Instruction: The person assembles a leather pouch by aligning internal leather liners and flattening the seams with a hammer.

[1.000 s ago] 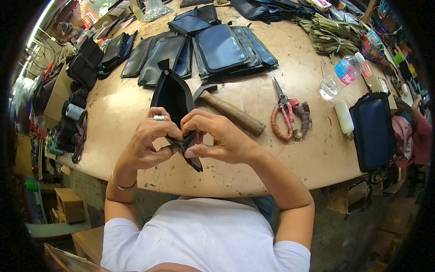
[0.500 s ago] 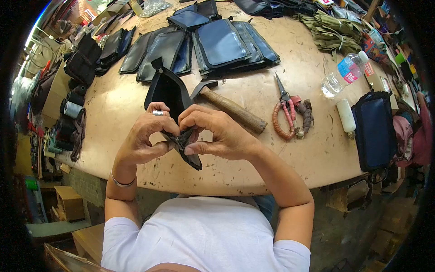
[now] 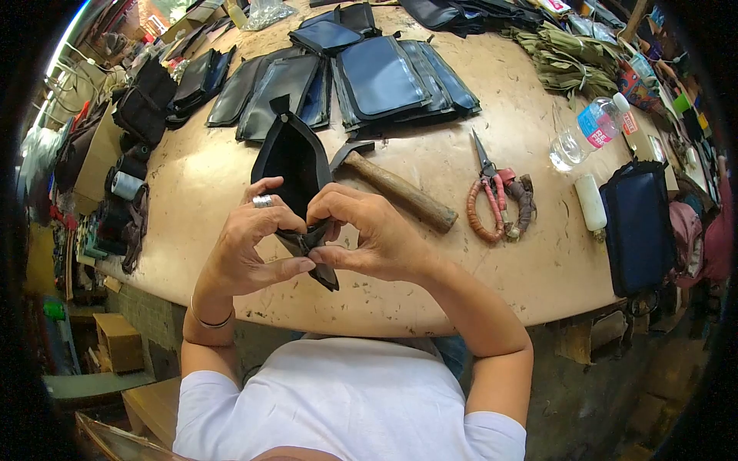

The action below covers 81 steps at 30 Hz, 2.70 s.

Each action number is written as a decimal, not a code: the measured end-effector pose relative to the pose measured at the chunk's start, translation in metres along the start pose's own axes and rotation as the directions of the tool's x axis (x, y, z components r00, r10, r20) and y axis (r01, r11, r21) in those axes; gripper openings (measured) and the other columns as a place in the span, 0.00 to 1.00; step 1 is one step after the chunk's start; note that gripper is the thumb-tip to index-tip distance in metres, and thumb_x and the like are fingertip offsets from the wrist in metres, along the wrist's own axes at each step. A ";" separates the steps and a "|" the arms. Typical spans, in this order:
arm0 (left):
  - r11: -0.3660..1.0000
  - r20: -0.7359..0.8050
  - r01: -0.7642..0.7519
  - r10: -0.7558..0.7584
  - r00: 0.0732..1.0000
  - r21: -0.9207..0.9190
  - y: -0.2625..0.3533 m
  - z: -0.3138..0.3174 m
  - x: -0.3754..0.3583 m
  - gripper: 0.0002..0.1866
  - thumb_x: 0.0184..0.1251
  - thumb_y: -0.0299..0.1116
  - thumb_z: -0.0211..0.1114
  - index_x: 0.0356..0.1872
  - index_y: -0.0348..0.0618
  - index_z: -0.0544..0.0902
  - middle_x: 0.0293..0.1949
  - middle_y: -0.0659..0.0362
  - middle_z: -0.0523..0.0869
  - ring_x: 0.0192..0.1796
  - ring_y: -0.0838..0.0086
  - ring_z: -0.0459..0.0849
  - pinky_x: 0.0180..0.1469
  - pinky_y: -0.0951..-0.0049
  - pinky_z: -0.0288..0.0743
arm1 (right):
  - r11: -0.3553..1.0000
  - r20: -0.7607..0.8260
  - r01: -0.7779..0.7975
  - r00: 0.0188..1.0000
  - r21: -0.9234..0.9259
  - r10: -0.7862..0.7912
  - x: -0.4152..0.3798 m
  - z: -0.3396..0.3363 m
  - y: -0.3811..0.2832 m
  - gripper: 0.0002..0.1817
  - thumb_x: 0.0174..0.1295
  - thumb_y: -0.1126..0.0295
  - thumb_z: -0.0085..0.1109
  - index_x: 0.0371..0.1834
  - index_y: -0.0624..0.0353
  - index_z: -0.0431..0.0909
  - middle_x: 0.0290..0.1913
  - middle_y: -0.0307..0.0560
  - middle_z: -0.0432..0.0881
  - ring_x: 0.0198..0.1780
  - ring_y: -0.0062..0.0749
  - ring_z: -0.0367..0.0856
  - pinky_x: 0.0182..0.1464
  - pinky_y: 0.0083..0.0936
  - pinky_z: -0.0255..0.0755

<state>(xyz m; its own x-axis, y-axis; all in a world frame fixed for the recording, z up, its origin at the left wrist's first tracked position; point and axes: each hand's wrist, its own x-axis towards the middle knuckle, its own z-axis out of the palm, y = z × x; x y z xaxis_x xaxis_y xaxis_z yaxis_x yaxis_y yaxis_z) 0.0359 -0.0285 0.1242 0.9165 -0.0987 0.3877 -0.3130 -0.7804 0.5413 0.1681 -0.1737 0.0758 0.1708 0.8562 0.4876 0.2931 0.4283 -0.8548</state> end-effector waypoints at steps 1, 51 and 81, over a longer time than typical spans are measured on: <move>1.000 0.014 0.006 -0.005 1.000 -0.022 -0.002 0.000 0.000 0.14 0.43 0.35 0.72 0.32 0.43 0.80 0.25 0.62 0.81 0.29 0.72 0.80 0.62 0.57 0.57 | 1.000 -0.003 0.009 1.000 -0.021 -0.009 0.000 0.000 0.000 0.14 0.48 0.73 0.65 0.36 0.63 0.72 0.38 0.44 0.73 0.36 0.25 0.75 0.38 0.19 0.72; 0.978 0.042 0.189 -0.186 0.982 -0.085 0.004 0.014 0.017 0.09 0.48 0.31 0.68 0.32 0.41 0.82 0.31 0.60 0.85 0.34 0.72 0.82 0.62 0.60 0.54 | 0.885 -0.406 0.045 0.877 -0.464 -0.257 -0.017 0.022 -0.017 0.20 0.47 0.87 0.54 0.45 0.64 0.67 0.28 0.48 0.73 0.25 0.31 0.73 0.27 0.24 0.69; 0.959 -0.065 0.151 -0.171 0.983 -0.242 -0.013 0.014 0.010 0.06 0.50 0.33 0.62 0.24 0.43 0.78 0.22 0.64 0.79 0.27 0.76 0.76 0.55 0.67 0.55 | 0.926 -0.303 -0.222 0.899 0.307 0.316 -0.009 0.016 -0.002 0.17 0.55 0.71 0.61 0.46 0.61 0.68 0.37 0.38 0.69 0.40 0.18 0.69 0.47 0.17 0.66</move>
<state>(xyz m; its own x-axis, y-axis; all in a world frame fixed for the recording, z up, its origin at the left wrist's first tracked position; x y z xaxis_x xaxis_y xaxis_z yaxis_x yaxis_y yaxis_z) 0.0527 -0.0279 0.1110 0.9384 0.0764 0.3369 -0.2221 -0.6136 0.7577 0.1508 -0.1780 0.0702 0.5311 0.8176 0.2224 -0.0552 0.2953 -0.9538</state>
